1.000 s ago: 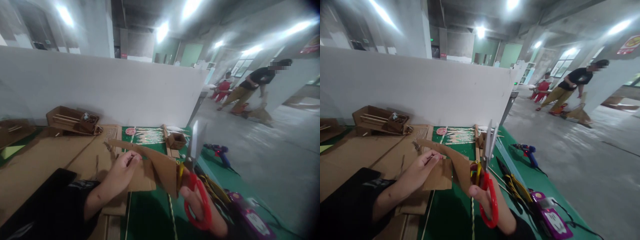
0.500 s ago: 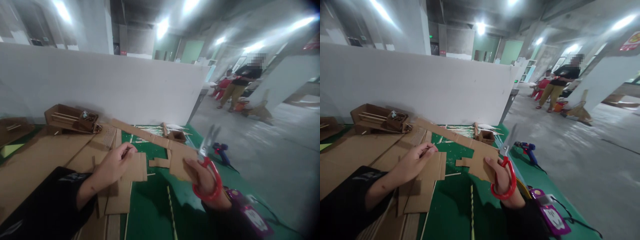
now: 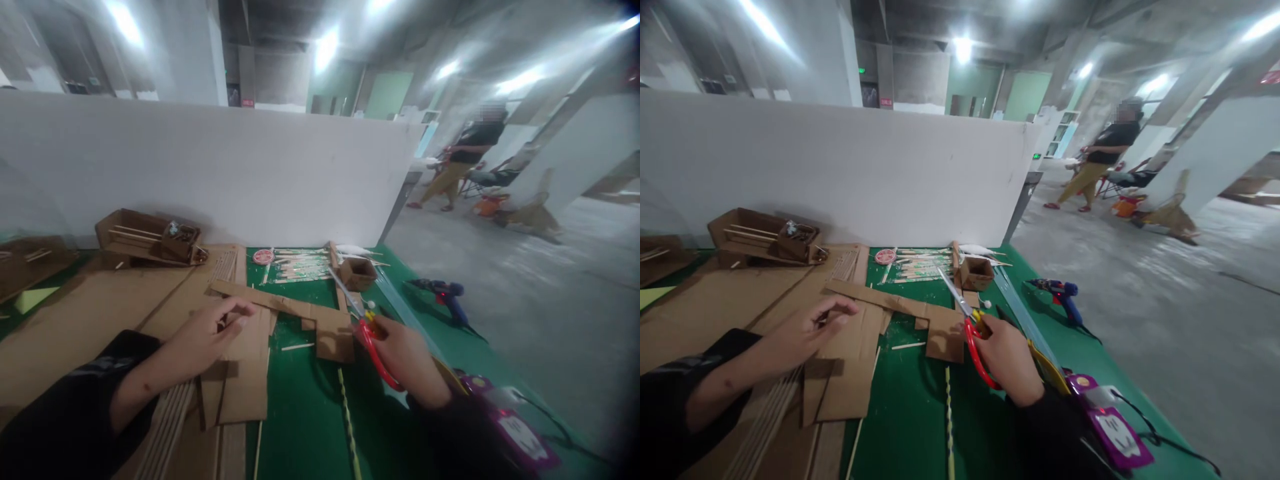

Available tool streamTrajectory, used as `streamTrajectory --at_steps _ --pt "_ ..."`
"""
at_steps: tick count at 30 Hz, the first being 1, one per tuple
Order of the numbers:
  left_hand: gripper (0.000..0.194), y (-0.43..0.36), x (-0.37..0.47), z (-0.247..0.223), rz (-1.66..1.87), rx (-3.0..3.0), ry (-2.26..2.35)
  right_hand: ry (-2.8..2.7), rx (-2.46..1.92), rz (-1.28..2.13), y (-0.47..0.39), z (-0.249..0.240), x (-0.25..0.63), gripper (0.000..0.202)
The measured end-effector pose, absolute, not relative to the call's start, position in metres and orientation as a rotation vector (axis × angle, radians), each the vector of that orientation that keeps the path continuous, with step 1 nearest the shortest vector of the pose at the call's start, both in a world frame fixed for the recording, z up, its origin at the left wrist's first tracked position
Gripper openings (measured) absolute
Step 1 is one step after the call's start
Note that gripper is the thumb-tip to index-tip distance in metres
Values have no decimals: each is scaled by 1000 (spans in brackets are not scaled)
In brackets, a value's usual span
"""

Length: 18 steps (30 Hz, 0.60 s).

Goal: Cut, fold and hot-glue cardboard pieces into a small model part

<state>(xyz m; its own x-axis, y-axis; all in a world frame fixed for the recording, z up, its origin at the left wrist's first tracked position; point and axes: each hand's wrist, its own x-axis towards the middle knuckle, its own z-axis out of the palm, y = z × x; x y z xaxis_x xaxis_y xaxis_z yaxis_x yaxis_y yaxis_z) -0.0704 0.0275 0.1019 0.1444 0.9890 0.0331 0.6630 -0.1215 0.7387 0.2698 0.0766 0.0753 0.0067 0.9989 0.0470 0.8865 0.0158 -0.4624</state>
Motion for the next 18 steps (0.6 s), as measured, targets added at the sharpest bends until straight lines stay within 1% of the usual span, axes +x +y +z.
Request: streamTrajectory --at_steps 3,7,9,12,15,16,18 --pt "34 12 -74 90 593 1766 1668 -2065 -1954 426 71 74 256 36" --pt "40 -3 -71 70 541 1667 1677 -2120 -2016 357 73 64 244 36" --pt "38 -5 -72 59 597 1656 1647 -2134 -2034 327 76 59 244 35" --pt "36 -6 -79 44 805 1662 1590 -2164 -1993 292 77 59 248 32" --pt "48 -6 -85 35 960 1543 1555 -2256 -1822 318 66 70 241 19" --pt "51 -6 -86 34 989 1475 1531 -2300 -1740 368 60 74 234 13" --pt "56 -8 -84 32 1025 1322 1471 -2375 -1559 564 47 80 214 10"
